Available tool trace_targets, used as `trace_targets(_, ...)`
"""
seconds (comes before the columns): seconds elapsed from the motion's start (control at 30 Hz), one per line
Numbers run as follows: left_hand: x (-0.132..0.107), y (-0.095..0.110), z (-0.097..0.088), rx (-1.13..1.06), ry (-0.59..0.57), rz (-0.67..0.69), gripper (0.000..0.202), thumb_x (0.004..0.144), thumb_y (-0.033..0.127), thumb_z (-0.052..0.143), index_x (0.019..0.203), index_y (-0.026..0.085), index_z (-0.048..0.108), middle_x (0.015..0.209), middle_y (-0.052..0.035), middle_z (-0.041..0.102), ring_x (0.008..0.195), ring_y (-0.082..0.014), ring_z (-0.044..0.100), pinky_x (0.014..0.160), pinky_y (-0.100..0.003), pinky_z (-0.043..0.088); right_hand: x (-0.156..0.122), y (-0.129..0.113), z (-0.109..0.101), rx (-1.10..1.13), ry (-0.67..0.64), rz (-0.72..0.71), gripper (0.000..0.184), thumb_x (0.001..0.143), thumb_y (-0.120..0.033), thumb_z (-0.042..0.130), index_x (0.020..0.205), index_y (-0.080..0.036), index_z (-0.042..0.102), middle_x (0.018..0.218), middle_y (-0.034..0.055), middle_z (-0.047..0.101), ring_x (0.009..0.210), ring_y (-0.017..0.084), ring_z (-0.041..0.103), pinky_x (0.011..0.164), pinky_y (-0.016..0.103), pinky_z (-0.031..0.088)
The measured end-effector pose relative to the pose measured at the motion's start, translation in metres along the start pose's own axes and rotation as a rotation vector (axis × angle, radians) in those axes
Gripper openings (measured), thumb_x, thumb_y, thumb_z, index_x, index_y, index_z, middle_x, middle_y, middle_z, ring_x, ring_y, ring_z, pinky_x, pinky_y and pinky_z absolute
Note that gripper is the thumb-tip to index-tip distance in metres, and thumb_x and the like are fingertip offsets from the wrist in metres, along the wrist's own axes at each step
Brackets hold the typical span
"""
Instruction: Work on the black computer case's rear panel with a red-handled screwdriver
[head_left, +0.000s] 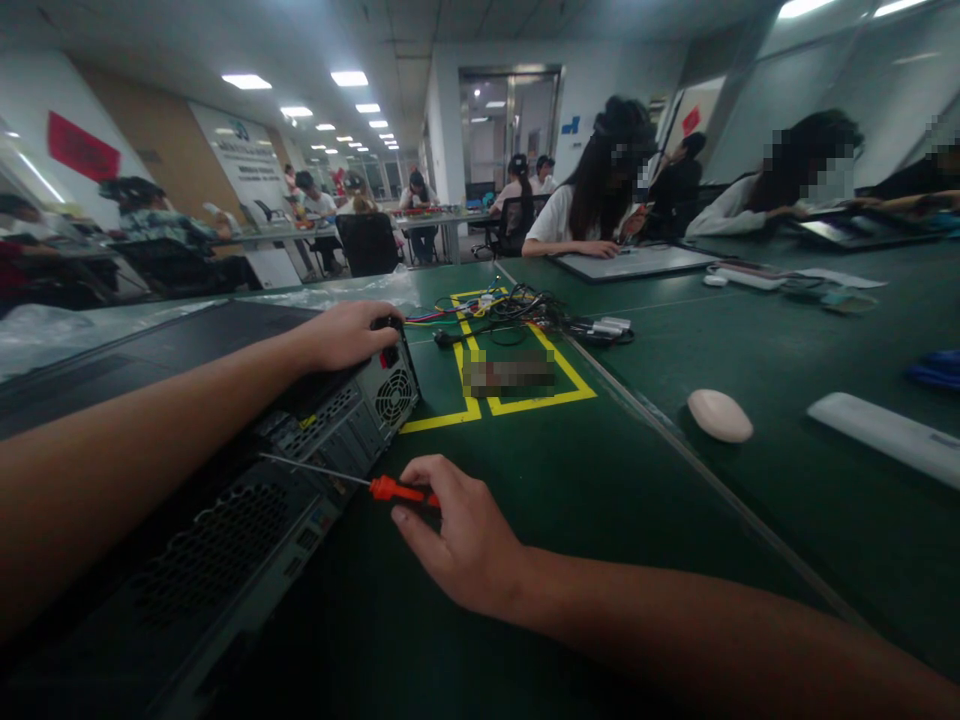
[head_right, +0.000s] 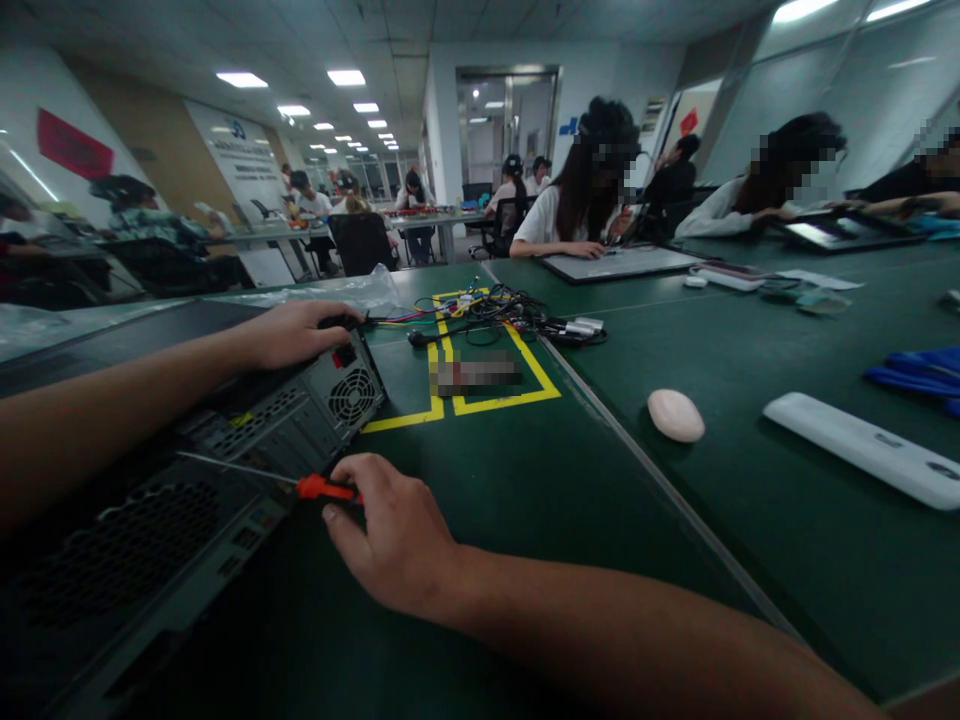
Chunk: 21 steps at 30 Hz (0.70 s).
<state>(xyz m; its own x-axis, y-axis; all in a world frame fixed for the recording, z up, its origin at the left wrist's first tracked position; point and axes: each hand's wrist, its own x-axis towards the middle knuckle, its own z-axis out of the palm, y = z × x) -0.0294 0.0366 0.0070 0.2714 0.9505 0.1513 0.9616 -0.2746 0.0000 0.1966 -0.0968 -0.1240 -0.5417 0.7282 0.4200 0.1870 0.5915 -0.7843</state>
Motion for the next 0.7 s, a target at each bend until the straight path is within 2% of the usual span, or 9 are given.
trace_targets(0.3, 0.0, 0.0006, -0.0007, 0.001, -0.01, -0.007, 0.064, 0.087, 0.049, 0.039, 0.135, 0.015, 0.066, 0.134, -0.0128, 0.071, 0.12, -0.0303, 0.065, 0.107, -0.039, 0.048, 0.0004, -0.0002, -0.0003, -0.01, 0.0, -0.009, 0.014, 0.096, -0.026, 0.06, 0.11, -0.022, 0.059, 0.097, 0.0032, 0.066, 0.084, 0.02, 0.062, 0.079, 0.036, 0.05)
trace_targets(0.53, 0.002, -0.0026, -0.0007, 0.006, -0.027, 0.001, 0.061, 0.089, 0.048, 0.04, 0.136, 0.02, 0.066, 0.133, -0.0086, 0.071, 0.124, -0.0284, 0.064, 0.108, -0.038, 0.047, -0.0009, -0.0007, -0.0001, 0.018, 0.03, -0.01, 0.015, 0.096, -0.028, 0.059, 0.109, -0.022, 0.06, 0.095, 0.0031, 0.066, 0.082, 0.02, 0.061, 0.077, 0.035, 0.05)
trace_targets(0.7, 0.0032, -0.0027, 0.0011, -0.026, -0.02, -0.004, 0.059, 0.088, 0.047, 0.042, 0.134, 0.021, 0.067, 0.131, -0.0103, 0.072, 0.122, -0.032, 0.064, 0.108, -0.043, 0.048, -0.0006, 0.001, -0.0017, 0.014, 0.052, -0.057, 0.015, 0.097, -0.029, 0.059, 0.11, -0.022, 0.062, 0.098, 0.004, 0.066, 0.083, 0.019, 0.061, 0.079, 0.034, 0.051)
